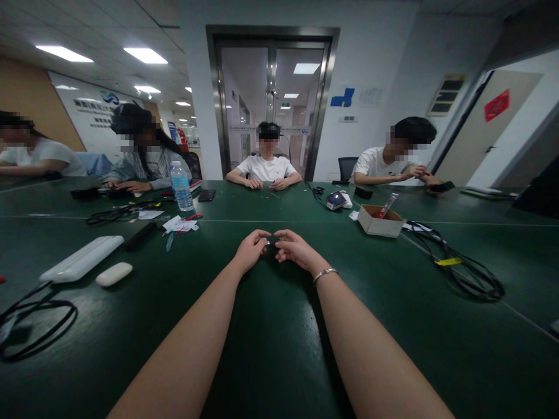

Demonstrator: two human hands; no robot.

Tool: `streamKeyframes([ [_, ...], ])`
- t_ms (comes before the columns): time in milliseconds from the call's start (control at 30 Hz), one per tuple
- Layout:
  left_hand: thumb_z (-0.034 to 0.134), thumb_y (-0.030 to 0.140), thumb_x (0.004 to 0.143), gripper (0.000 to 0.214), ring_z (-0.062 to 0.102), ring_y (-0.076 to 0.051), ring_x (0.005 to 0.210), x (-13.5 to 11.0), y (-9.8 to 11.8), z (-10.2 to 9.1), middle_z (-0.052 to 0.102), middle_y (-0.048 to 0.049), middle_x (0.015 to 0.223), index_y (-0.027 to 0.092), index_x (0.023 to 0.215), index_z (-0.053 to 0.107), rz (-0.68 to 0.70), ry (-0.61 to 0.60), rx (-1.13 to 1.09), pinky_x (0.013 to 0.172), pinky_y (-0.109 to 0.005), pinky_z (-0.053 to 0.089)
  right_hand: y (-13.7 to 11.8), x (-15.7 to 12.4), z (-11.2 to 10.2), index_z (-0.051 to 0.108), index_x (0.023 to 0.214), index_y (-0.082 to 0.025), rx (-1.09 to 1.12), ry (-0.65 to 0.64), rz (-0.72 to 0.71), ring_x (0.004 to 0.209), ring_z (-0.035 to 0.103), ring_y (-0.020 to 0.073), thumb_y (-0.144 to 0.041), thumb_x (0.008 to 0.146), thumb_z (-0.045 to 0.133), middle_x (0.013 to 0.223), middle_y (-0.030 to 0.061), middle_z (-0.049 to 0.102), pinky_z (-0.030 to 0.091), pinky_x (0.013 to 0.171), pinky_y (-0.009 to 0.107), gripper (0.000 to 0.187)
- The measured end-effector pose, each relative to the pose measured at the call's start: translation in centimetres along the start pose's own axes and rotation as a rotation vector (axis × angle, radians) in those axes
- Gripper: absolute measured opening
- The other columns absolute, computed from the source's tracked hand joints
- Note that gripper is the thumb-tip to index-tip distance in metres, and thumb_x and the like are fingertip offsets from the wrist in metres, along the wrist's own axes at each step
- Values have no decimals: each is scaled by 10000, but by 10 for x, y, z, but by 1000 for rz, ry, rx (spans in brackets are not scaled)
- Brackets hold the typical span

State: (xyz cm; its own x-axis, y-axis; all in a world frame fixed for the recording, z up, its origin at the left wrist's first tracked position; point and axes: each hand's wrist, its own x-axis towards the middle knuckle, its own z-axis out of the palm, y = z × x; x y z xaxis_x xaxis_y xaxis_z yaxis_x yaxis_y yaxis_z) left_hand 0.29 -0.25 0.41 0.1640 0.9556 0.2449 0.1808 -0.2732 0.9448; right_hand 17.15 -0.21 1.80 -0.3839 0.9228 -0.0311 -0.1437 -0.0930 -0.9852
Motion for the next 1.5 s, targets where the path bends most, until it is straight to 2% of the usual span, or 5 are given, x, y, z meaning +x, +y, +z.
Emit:
streamKeyframes([
  [67, 460, 239, 794, 255, 475, -98, 567, 0, 0, 0, 512, 23, 623, 156, 1006, 578, 4, 6, -7, 555, -216, 371, -1, -1, 1, 447, 1052, -197, 26, -17, -25, 529, 636, 98, -71, 768, 652, 826, -13, 585, 554, 498, 200, 373],
  [233, 470, 232, 787, 241, 475, -98, 562, -2, 3, 1, 515, 22, 628, 153, 986, 579, -4, 11, -18, 552, -217, 372, -3, -1, 4, 455, 999, -175, -61, 14, 40, 451, 597, 108, -224, 891, 555, 726, 7, 569, 504, 392, 187, 155],
  [367, 464, 230, 791, 245, 470, -98, 558, -2, 5, 1, 512, 23, 625, 151, 993, 578, -7, 9, -6, 555, -220, 376, -3, 0, 4, 390, 1092, -236, -28, 19, -18, 487, 618, 104, -149, 819, 626, 807, -21, 554, 549, 455, 218, 371],
  [900, 465, 225, 792, 249, 487, -103, 567, 0, 0, 1, 530, 18, 625, 152, 998, 583, 7, 4, 15, 562, -224, 388, -4, -1, 7, 353, 1072, -263, -68, 71, -39, 572, 632, 117, -61, 704, 659, 846, -34, 527, 565, 459, 228, 519],
  [1500, 466, 228, 796, 243, 492, -99, 562, 0, -1, 1, 533, 17, 630, 152, 997, 581, 16, 3, 5, 554, -218, 390, -3, 0, 6, 402, 1005, -224, -76, 20, 7, 469, 568, 91, -156, 779, 593, 739, -42, 520, 522, 389, 204, 304],
])
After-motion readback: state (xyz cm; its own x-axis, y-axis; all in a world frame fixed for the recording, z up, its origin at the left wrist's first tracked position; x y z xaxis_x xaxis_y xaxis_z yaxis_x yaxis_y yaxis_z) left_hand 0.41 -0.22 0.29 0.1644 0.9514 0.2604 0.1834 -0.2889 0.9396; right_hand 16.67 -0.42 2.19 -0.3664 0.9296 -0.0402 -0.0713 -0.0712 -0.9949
